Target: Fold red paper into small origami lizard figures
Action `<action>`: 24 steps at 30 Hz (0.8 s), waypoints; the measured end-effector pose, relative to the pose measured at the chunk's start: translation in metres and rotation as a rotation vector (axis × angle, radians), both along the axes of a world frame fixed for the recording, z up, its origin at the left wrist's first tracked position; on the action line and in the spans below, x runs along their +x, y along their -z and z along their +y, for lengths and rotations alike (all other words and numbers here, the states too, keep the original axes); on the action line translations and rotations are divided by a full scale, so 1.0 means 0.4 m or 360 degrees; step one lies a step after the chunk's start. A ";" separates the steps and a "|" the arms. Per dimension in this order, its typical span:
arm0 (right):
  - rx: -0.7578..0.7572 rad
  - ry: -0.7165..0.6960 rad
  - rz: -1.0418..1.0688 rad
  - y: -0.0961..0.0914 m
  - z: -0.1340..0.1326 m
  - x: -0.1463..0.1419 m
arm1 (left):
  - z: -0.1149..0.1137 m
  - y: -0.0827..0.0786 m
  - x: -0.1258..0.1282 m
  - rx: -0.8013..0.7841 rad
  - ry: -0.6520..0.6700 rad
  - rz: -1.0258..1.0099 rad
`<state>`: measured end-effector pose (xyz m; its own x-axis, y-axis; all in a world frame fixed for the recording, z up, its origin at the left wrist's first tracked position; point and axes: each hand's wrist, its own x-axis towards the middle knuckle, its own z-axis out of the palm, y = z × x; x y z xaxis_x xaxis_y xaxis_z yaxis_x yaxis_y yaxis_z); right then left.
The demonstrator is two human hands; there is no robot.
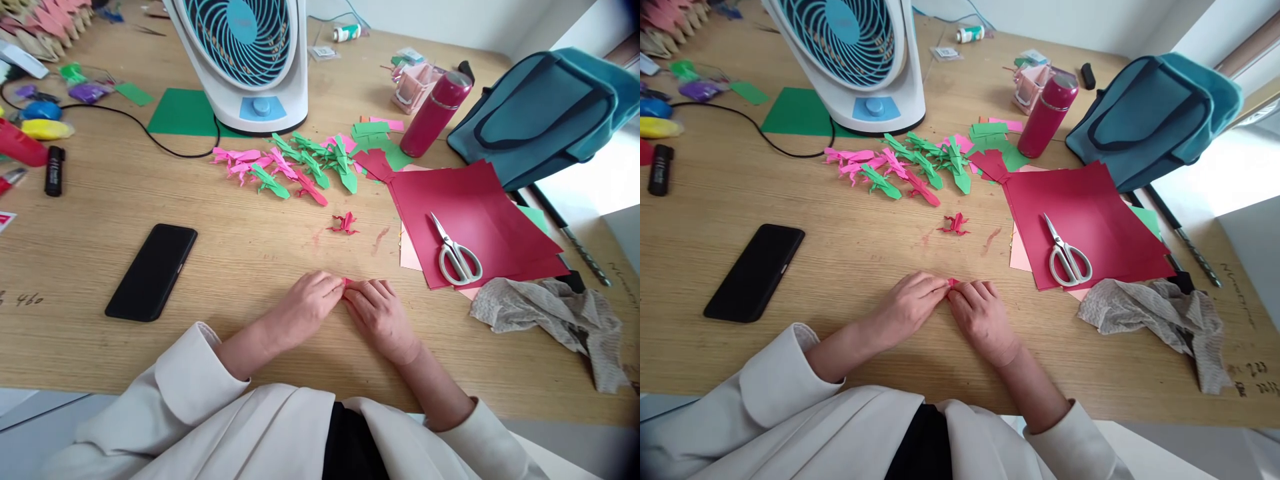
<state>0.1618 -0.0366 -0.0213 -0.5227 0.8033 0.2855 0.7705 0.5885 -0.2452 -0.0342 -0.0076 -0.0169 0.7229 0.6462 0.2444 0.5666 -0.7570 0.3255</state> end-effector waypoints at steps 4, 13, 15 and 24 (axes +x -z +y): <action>-0.0017 -0.0087 0.0020 -0.005 0.004 0.006 | -0.022 0.032 -0.013 0.0084 0.0034 0.0034; -0.0026 -0.0259 0.0024 0.011 0.013 0.034 | -0.015 0.035 -0.019 0.0131 0.0008 -0.0185; -0.0024 -0.0272 0.0020 0.012 0.014 0.034 | -0.015 0.037 -0.021 0.0142 0.0024 -0.0179; -0.0017 -0.0283 -0.0009 0.004 0.013 0.031 | -0.019 0.029 -0.040 0.0191 0.0131 -0.0026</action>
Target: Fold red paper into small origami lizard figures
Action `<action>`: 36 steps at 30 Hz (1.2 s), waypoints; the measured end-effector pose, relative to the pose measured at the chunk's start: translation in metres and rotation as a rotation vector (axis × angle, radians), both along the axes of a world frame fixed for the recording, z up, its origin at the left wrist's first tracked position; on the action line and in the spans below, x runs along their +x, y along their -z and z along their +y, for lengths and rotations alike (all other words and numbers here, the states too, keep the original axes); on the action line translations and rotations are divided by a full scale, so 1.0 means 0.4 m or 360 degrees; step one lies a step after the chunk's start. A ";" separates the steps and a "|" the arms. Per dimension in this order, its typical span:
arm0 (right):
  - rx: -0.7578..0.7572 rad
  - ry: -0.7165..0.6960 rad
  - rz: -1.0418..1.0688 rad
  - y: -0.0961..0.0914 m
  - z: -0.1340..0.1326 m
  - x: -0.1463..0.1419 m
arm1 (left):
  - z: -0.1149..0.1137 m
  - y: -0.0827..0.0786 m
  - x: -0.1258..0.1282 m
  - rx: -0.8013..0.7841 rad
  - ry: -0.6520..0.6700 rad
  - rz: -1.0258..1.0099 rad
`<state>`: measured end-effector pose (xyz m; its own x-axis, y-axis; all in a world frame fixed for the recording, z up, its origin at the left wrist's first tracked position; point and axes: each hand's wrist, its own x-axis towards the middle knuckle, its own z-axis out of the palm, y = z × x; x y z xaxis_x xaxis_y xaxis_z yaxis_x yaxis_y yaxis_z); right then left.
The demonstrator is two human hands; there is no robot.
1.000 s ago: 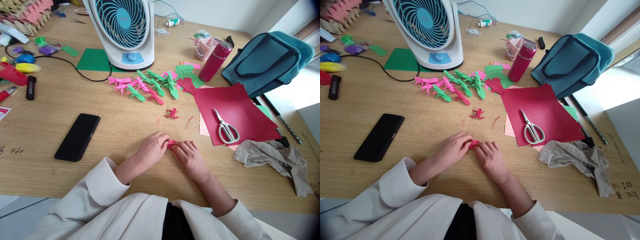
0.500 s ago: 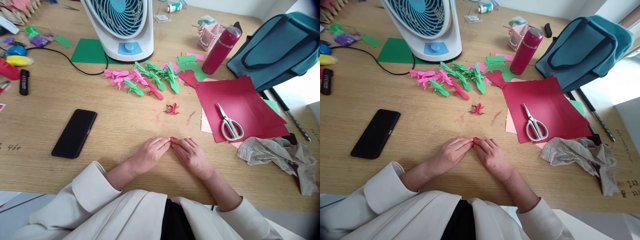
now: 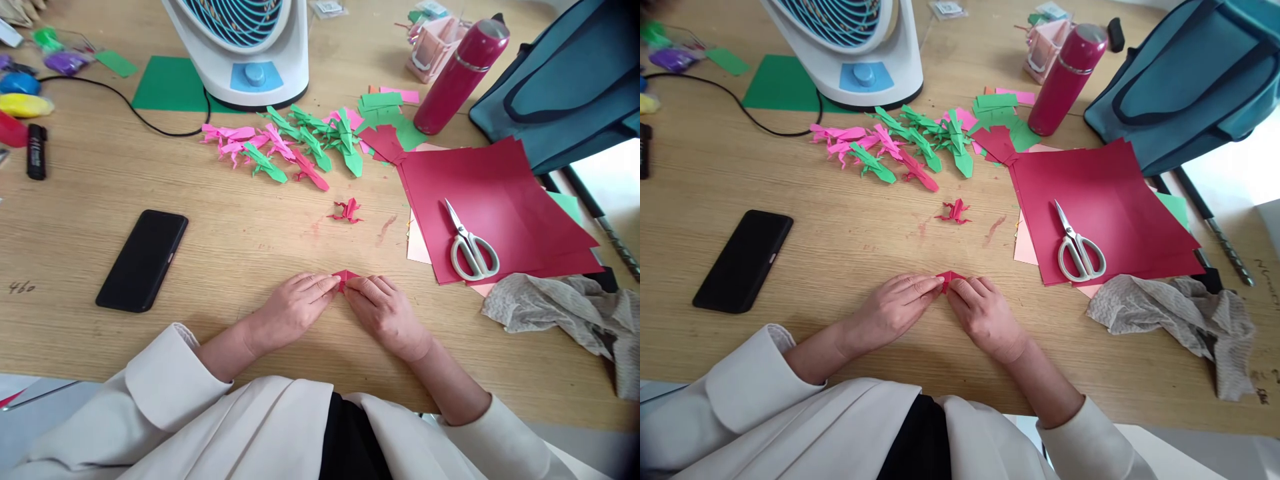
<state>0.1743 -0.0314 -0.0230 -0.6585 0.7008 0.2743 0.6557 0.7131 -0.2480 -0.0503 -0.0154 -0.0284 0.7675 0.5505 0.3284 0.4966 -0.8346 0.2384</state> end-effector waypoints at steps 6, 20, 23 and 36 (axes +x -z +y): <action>-0.0031 0.0006 0.0020 -0.001 0.001 0.000 | 0.005 -0.009 -0.011 -0.0036 0.0061 0.0006; -0.0244 0.0218 0.0172 -0.008 0.005 -0.016 | 0.013 -0.022 0.037 -0.0276 -0.0230 -0.0165; -0.0291 0.0258 0.0231 -0.004 0.004 -0.017 | 0.014 -0.015 0.049 -0.0263 -0.0333 -0.0217; -0.0320 0.0335 0.0213 -0.013 0.003 -0.023 | 0.036 -0.013 0.038 -0.0474 -0.0404 -0.0323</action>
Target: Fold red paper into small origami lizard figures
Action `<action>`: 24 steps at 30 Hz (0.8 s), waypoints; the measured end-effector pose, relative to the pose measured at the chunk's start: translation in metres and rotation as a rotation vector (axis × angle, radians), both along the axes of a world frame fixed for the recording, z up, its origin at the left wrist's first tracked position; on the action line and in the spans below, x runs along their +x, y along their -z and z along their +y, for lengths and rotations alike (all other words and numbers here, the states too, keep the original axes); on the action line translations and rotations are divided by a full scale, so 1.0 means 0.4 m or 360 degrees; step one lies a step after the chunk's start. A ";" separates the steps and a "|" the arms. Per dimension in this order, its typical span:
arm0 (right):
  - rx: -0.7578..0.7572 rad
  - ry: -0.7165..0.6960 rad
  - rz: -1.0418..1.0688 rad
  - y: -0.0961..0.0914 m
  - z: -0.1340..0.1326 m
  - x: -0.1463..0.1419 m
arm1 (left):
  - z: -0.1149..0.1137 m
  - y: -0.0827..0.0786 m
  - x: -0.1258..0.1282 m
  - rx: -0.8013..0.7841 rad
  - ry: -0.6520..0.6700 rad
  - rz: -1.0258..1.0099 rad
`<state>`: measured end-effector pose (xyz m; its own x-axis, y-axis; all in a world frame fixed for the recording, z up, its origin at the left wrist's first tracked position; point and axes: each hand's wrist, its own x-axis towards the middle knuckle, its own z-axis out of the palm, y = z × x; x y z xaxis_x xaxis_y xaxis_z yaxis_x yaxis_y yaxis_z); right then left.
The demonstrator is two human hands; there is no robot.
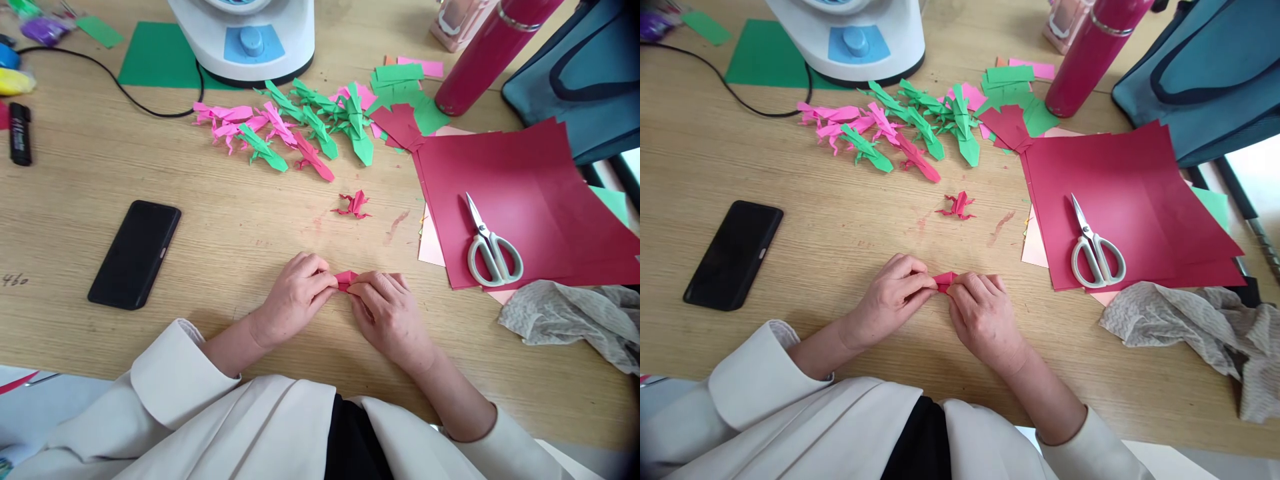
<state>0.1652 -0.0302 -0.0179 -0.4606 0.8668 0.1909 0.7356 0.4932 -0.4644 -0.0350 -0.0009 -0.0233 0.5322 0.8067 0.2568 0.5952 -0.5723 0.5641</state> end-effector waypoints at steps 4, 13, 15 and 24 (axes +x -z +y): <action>-0.0002 -0.0050 -0.0054 0.001 0.000 0.003 | 0.002 0.003 -0.001 -0.0059 -0.0012 -0.0018; -0.0018 0.0031 0.0019 -0.003 0.009 -0.008 | -0.006 0.006 -0.008 -0.0056 -0.0007 0.0004; -0.0040 0.0055 0.0030 -0.004 0.009 -0.012 | -0.009 0.005 -0.008 -0.0036 -0.0016 0.0023; -0.0145 0.0147 0.0101 -0.010 0.010 -0.016 | -0.018 0.003 -0.011 -0.0042 -0.0059 0.0083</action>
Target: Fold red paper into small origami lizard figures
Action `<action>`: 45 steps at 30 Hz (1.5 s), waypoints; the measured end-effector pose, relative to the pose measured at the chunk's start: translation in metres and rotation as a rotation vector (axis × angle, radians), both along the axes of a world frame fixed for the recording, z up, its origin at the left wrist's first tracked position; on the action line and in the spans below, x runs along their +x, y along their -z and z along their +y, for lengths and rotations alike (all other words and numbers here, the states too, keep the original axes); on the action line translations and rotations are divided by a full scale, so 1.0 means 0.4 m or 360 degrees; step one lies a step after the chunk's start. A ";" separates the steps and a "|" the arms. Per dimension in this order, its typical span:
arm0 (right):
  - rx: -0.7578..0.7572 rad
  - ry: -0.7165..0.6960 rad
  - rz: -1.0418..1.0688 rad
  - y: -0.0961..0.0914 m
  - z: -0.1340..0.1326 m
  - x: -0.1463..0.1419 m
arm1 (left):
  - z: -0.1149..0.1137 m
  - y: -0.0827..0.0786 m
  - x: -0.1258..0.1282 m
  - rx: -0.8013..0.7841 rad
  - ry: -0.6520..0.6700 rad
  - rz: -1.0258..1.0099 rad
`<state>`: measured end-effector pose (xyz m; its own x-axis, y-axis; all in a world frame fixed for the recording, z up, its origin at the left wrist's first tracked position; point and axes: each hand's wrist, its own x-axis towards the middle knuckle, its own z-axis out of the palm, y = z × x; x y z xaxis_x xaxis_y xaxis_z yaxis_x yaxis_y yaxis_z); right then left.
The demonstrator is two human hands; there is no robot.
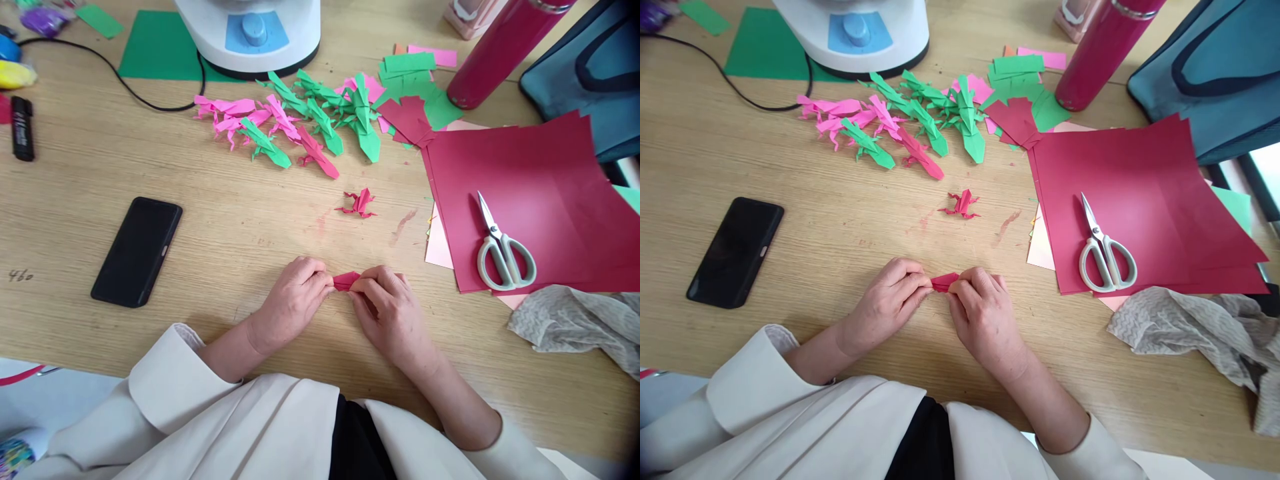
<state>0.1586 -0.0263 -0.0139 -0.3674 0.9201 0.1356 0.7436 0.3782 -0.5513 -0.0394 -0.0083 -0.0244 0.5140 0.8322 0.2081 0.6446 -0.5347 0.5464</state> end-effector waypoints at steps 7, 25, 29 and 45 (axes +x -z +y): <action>-0.0052 0.0030 0.0048 -0.005 0.003 -0.002 | -0.003 -0.002 -0.001 -0.0033 -0.0036 -0.0015; -0.0109 0.0087 -0.0015 -0.012 0.007 -0.011 | 0.009 -0.007 0.006 -0.0223 -0.0056 -0.0016; -0.0163 0.0128 -0.0059 -0.018 0.009 -0.016 | 0.007 -0.009 0.010 -0.0191 -0.0110 0.0021; -0.0116 0.0180 -0.0170 -0.007 0.016 -0.028 | 0.010 -0.008 0.013 -0.0093 -0.0336 0.0067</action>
<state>0.1473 -0.0199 -0.0113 -0.2699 0.9623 0.0329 0.8350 0.2509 -0.4897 -0.0341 -0.0045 -0.0212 0.3343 0.9322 0.1386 0.7618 -0.3539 0.5427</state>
